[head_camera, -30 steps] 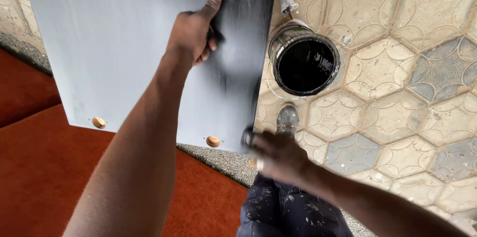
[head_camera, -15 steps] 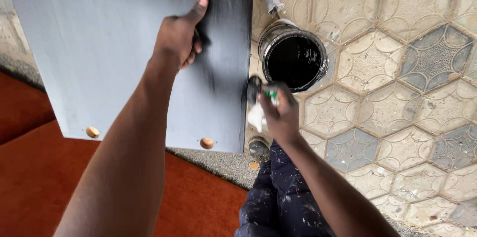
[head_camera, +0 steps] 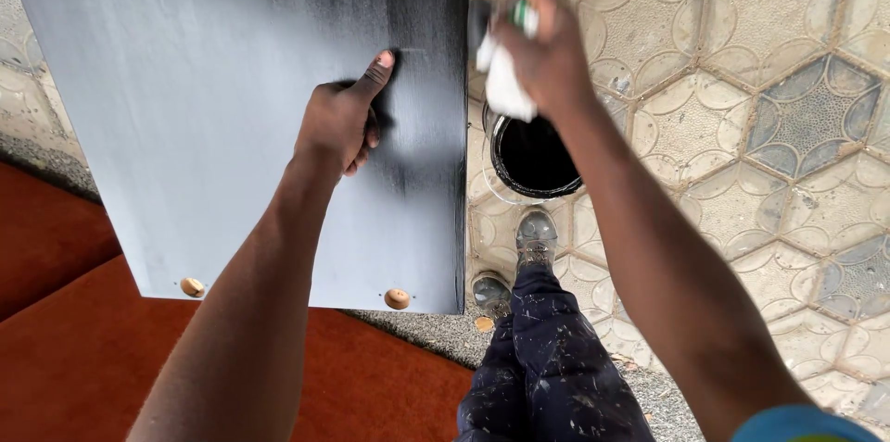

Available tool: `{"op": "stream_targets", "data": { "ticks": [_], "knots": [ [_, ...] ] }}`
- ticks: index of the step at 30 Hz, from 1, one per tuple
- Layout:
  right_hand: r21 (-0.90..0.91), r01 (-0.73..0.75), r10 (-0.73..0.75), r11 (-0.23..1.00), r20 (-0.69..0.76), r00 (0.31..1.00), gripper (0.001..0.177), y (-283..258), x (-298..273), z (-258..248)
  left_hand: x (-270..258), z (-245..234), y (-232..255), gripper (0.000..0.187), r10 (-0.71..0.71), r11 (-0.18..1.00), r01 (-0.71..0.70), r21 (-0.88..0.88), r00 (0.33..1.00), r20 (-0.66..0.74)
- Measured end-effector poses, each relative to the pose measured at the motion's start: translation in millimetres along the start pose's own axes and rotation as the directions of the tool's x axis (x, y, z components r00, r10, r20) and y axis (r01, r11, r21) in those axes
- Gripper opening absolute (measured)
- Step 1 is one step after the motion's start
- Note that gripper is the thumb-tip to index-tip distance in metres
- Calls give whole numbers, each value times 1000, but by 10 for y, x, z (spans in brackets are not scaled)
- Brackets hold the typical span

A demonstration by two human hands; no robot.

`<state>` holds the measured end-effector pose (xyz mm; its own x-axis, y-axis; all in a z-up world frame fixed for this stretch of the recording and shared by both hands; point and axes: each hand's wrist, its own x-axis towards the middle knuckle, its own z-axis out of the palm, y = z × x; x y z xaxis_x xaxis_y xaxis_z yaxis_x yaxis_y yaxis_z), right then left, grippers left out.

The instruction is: The person applies black paint to a rectangular wooden board using a white cloth. They repeatedly dip the cloth into a paint can and wipe the surface of the board to cover it with paint.

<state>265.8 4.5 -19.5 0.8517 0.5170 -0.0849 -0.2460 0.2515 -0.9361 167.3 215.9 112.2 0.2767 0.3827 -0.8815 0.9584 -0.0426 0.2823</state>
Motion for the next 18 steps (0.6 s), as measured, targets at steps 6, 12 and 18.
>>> {"op": "stream_targets", "data": {
  "ticks": [6,12,18],
  "knots": [
    [-235,-629,607,741,-166,777,23,-223,-1978,516,51,-9,-53,68,139,990,-139,20,990,-19],
    [38,-540,504,841,-419,755,4,-48,-1760,822,61,-20,-24,68,125,992,-124,39,992,-21],
    [-203,-442,310,874,-466,828,17,-145,478,197,-126,-46,199,68,-22,1000,22,11,1000,-11]
  ]
}}
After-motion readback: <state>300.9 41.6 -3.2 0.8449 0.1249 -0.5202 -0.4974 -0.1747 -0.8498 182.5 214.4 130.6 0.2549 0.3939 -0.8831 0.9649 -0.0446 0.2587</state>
